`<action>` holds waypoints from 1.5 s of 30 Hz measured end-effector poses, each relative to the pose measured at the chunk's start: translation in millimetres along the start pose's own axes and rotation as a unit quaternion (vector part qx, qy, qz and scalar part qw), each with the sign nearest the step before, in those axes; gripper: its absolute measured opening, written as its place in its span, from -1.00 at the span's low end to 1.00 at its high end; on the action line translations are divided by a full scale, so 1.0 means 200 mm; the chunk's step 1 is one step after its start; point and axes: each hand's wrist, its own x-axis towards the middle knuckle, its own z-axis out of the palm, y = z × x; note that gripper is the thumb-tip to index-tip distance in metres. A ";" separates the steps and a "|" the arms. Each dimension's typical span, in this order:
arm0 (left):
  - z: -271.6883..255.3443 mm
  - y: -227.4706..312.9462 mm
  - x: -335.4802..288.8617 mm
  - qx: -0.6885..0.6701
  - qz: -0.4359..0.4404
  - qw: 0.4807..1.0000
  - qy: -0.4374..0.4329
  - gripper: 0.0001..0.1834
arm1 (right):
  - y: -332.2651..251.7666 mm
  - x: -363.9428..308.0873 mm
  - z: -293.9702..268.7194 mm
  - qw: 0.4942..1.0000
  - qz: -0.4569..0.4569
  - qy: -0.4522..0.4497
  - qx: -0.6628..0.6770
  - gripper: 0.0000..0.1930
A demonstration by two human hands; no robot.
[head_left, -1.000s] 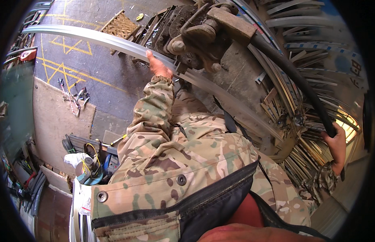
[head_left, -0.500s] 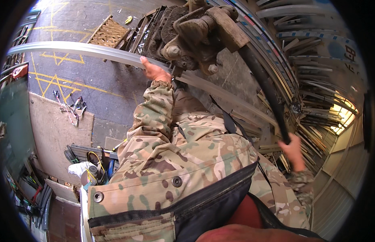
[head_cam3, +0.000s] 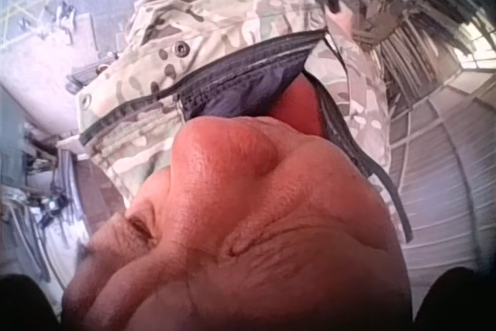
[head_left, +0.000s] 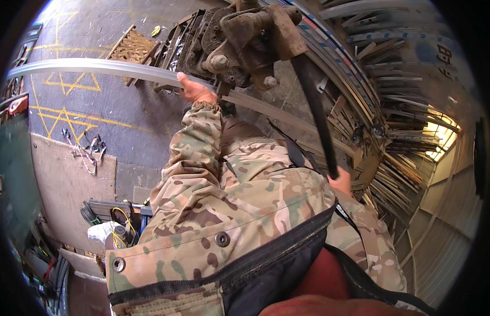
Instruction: The person walks from an office area into a workshop, picks up long metal profiles, and uses a manual hacksaw to cut them into shorter pieces. The person repeats the cutting process on multiple profiles and stacks the cut pieces.
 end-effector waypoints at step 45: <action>-0.52 -0.60 -0.32 0.034 -0.138 0.969 -0.204 -0.22 | -0.50 1.01 0.95 0.886 -0.380 -0.264 -0.038 -0.37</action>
